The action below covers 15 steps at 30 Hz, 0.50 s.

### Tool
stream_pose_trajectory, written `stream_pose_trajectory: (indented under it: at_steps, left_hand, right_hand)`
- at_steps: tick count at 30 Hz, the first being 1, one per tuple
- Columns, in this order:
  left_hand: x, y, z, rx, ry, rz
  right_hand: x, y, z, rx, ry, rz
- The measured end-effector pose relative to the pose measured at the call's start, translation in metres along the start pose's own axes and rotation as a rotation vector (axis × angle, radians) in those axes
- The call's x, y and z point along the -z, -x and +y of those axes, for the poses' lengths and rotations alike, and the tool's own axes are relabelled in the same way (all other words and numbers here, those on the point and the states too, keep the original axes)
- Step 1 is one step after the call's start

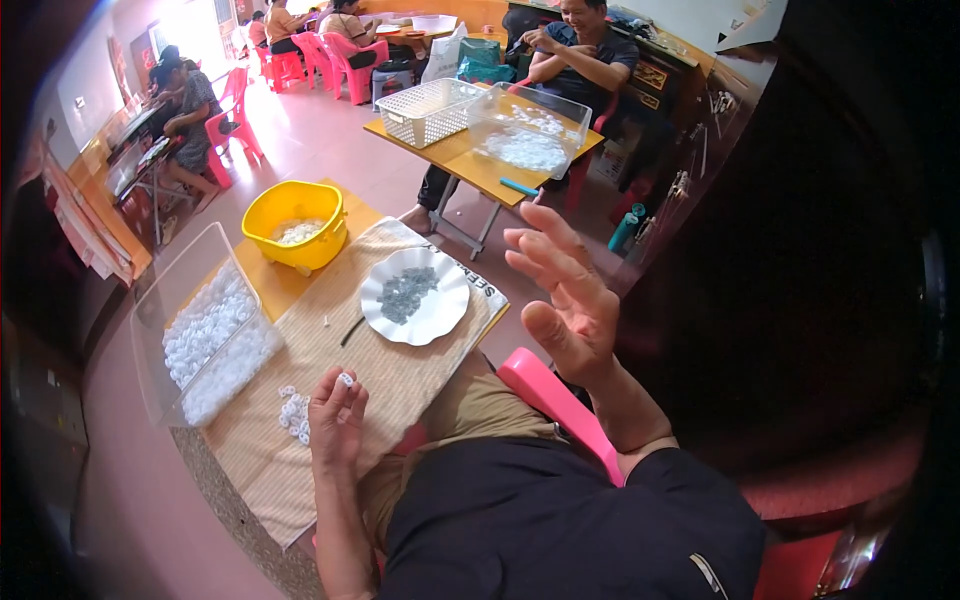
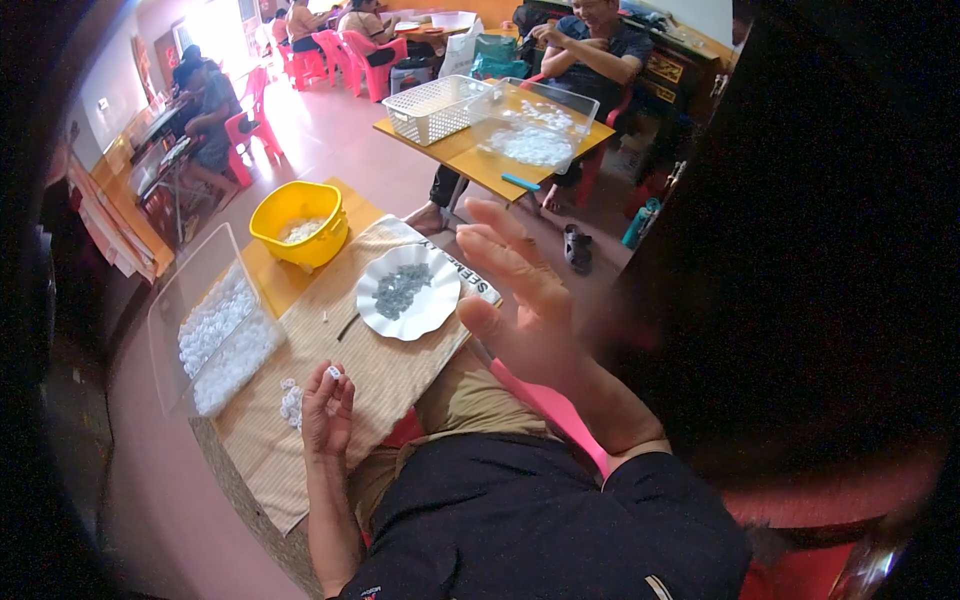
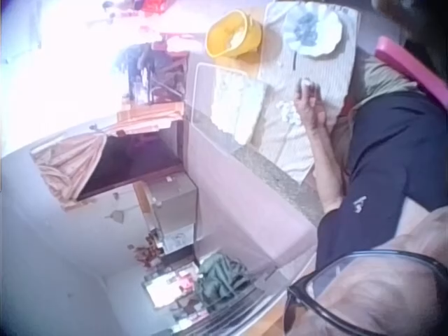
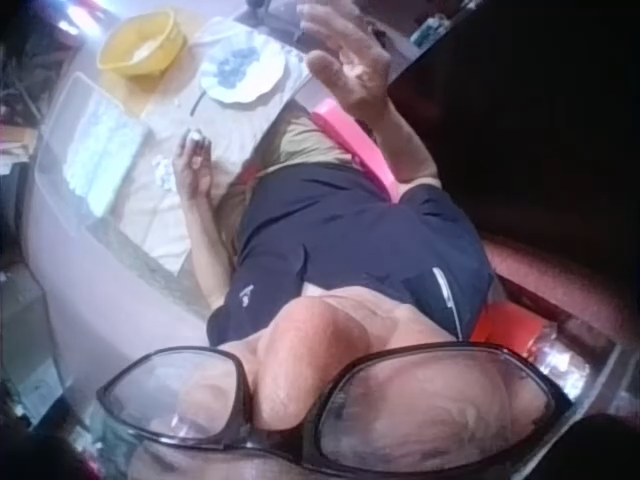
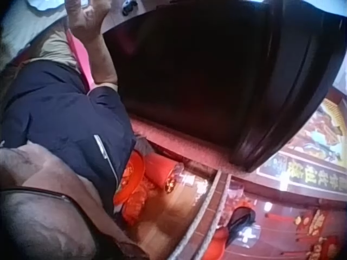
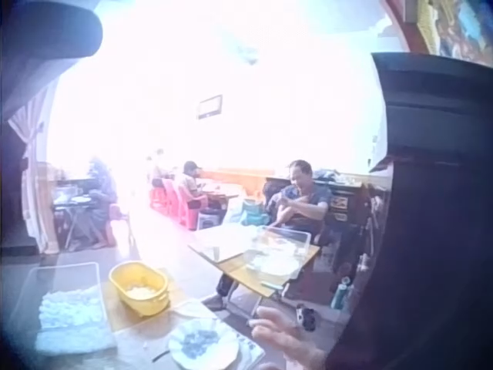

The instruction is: The recorder is sitting at a workbench and manually assembling small white plastic components by inserting tiny metal pins into them.

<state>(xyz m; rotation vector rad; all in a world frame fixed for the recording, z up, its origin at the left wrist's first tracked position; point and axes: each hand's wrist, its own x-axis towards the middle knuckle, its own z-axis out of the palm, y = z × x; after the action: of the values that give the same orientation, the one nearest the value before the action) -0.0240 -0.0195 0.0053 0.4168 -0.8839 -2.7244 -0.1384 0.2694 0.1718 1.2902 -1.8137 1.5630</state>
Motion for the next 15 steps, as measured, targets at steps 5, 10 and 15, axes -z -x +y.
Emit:
stream_pose_trajectory:
  at_steps: [5, 10, 15]
  left_hand:
    - [-0.004, 0.002, 0.000, -0.017, -0.049, 0.036]
    - [-0.005, 0.003, 0.000, -0.031, -0.071, 0.069]
    - [-0.006, 0.002, -0.002, -0.020, -0.088, 0.065]
  right_hand:
    - [-0.015, 0.002, -0.002, -0.139, -0.157, -0.006]
    - [-0.021, 0.004, 0.002, -0.182, -0.228, -0.030]
    - [-0.026, 0.004, 0.004, -0.209, -0.292, -0.046]
